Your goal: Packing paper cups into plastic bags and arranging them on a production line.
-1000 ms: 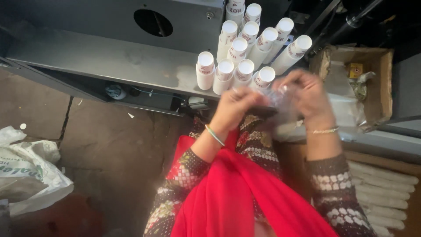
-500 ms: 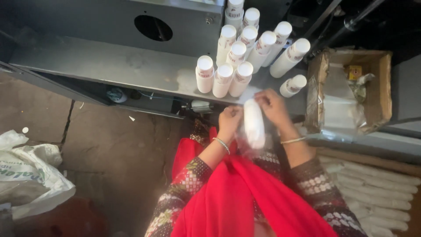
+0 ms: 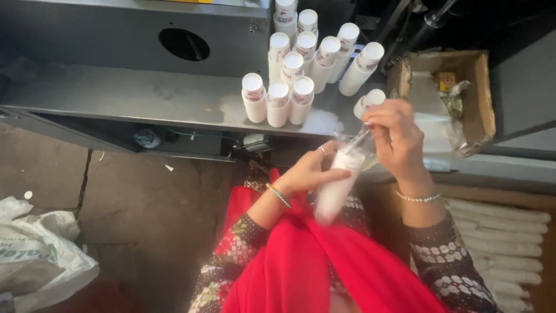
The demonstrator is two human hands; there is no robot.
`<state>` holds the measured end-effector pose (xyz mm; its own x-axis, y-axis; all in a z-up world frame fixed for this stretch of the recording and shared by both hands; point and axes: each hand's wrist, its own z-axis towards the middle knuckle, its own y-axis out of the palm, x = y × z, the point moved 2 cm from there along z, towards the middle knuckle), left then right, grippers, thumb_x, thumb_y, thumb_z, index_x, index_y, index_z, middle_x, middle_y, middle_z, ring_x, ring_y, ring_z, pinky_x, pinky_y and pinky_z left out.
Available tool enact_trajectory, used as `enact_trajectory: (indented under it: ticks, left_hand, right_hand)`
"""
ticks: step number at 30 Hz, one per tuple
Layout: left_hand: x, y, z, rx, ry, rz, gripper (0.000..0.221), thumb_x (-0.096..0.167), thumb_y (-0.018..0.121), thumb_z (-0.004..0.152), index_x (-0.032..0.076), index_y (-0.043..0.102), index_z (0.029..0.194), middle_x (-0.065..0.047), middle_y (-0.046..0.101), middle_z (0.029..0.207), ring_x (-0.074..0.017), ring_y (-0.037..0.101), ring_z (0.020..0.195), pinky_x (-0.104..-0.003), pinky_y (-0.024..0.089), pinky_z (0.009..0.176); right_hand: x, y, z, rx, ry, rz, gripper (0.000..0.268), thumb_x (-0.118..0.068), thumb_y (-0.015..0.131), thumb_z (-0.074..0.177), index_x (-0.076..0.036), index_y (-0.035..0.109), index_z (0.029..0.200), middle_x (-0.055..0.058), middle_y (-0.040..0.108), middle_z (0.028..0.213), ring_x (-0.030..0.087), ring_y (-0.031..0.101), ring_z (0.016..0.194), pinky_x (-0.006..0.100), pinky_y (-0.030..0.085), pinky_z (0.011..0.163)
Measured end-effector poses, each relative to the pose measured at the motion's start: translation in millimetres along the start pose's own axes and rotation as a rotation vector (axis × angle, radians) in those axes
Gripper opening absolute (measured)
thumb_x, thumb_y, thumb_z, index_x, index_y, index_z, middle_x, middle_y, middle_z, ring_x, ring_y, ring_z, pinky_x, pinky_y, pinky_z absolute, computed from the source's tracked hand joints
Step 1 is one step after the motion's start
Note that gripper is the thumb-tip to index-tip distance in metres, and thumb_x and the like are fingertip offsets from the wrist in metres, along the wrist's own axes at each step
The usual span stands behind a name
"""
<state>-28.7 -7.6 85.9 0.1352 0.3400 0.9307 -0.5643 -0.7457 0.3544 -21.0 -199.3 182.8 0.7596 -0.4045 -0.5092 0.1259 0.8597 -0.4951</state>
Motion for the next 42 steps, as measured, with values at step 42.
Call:
enact_trajectory:
  ticks: [42]
  left_hand:
    - [-12.1, -8.0, 44.8, 0.259, -0.046, 0.383, 0.028, 0.021, 0.058, 0.102, -0.003, 0.071, 0.110, -0.010, 0.078, 0.087, -0.0141, 0.077, 0.076, -0.029, 0.063, 0.071]
  right_hand:
    - [77.2, -92.6, -5.6, -0.095, 0.276, 0.840, 0.021, -0.009, 0.053, 0.112, -0.008, 0.066, 0.128, 0.009, 0.074, 0.114, 0.025, 0.078, 0.101, 0.038, 0.068, 0.079]
